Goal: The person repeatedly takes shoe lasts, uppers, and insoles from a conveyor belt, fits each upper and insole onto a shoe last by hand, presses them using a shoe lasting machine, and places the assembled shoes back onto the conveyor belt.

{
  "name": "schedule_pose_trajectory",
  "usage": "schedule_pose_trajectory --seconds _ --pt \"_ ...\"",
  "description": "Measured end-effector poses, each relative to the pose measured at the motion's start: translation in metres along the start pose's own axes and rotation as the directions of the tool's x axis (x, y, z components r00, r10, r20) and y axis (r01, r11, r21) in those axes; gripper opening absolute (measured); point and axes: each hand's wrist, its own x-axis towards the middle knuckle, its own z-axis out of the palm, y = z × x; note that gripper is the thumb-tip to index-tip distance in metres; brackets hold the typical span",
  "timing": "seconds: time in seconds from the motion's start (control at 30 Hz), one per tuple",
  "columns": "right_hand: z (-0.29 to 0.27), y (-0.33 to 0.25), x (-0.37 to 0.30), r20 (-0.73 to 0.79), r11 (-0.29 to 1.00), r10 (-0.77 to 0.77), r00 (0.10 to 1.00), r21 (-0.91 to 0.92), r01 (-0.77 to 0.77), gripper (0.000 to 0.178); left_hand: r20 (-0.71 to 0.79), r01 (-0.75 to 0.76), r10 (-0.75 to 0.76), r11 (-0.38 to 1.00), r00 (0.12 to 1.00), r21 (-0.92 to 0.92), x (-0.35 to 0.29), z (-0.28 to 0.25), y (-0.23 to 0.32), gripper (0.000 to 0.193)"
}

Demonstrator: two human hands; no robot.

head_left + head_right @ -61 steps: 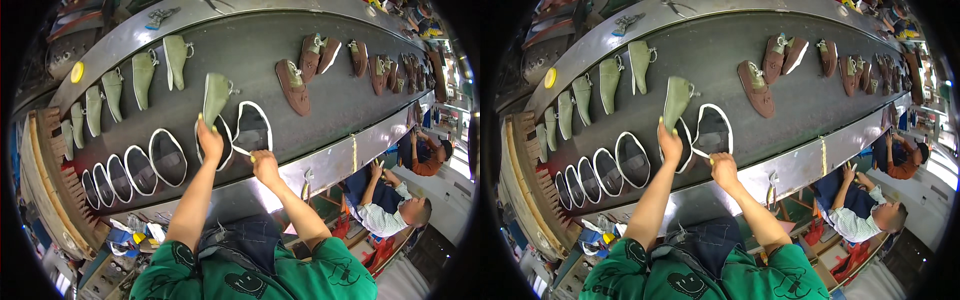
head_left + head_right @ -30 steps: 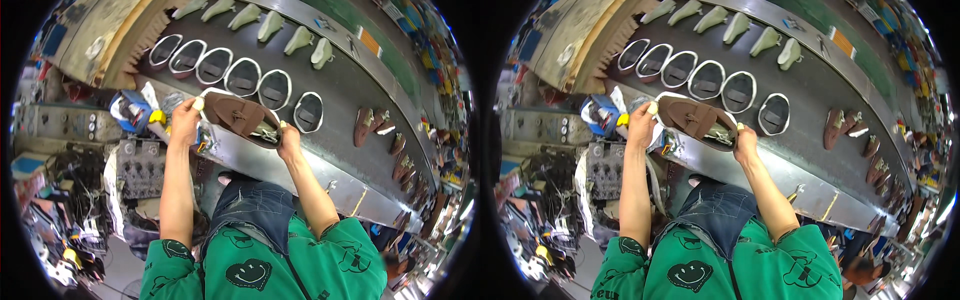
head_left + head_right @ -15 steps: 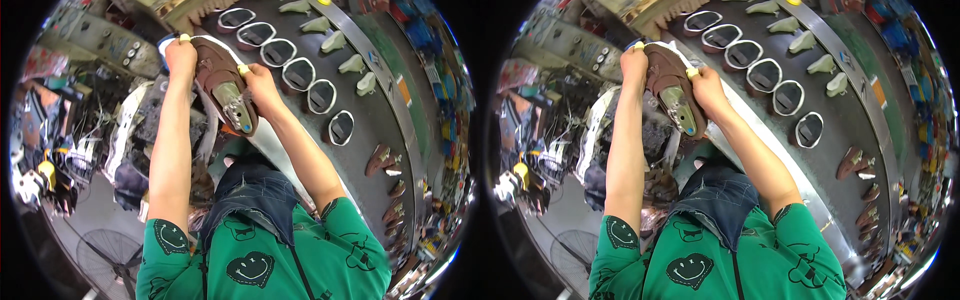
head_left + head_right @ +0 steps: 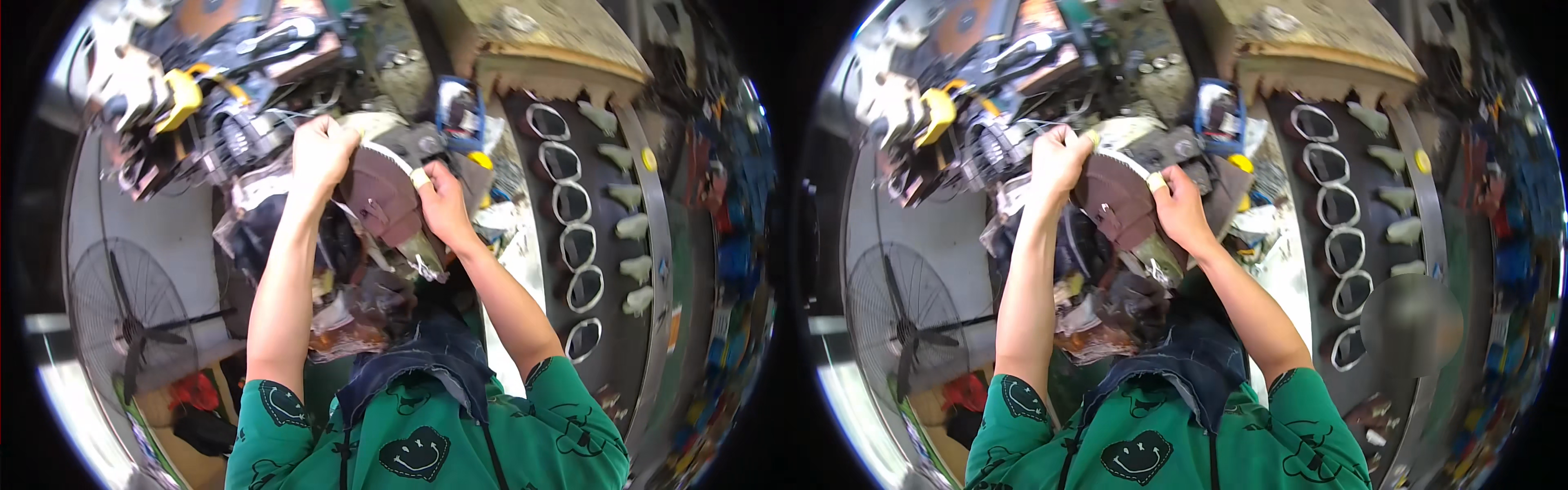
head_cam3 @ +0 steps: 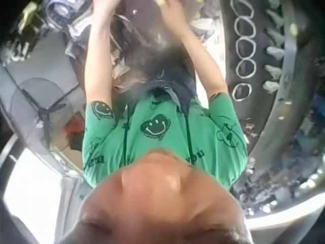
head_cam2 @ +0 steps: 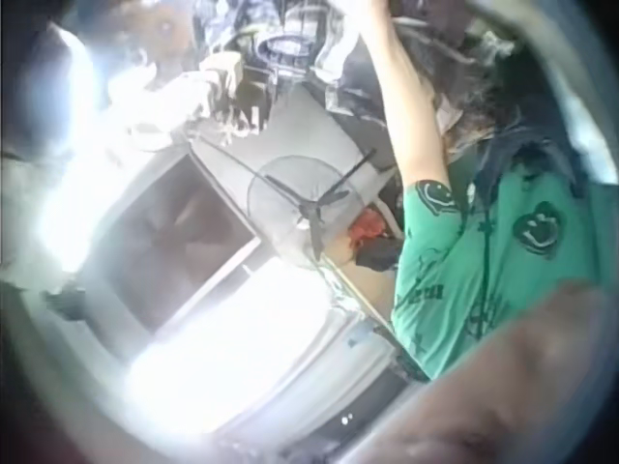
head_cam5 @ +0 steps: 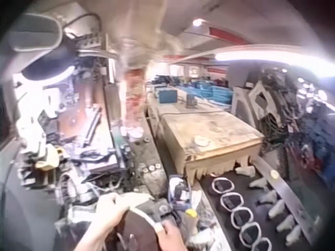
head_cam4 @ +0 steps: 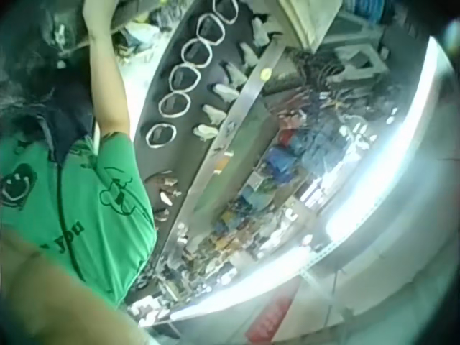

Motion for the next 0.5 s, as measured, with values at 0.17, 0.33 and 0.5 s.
schedule_pose_trajectory --seconds 0.17,0.33,0.5 --pt "0.07 -0.008 0.011 0.182 0.988 -0.039 0.982 0.153 0.011 0.012 -0.003 0.267 -0.298 0.859 0.954 -0.437 0.004 -0.08 -0.024 0.022" --pt "0.144 -0.038 0.022 0.2 0.907 0.069 0.977 0.396 -0.145 0.016 -0.358 -0.12 -0.206 0.698 0.911 -0.706 -0.002 -0.133 -0.055 0.034" --pt "0.18 -0.035 0.038 0.285 0.908 0.13 0.95 0.351 -0.23 0.013 -0.386 -0.149 -0.133 0.772 0.913 -0.618 0.009 -0.157 -0.076 0.036"
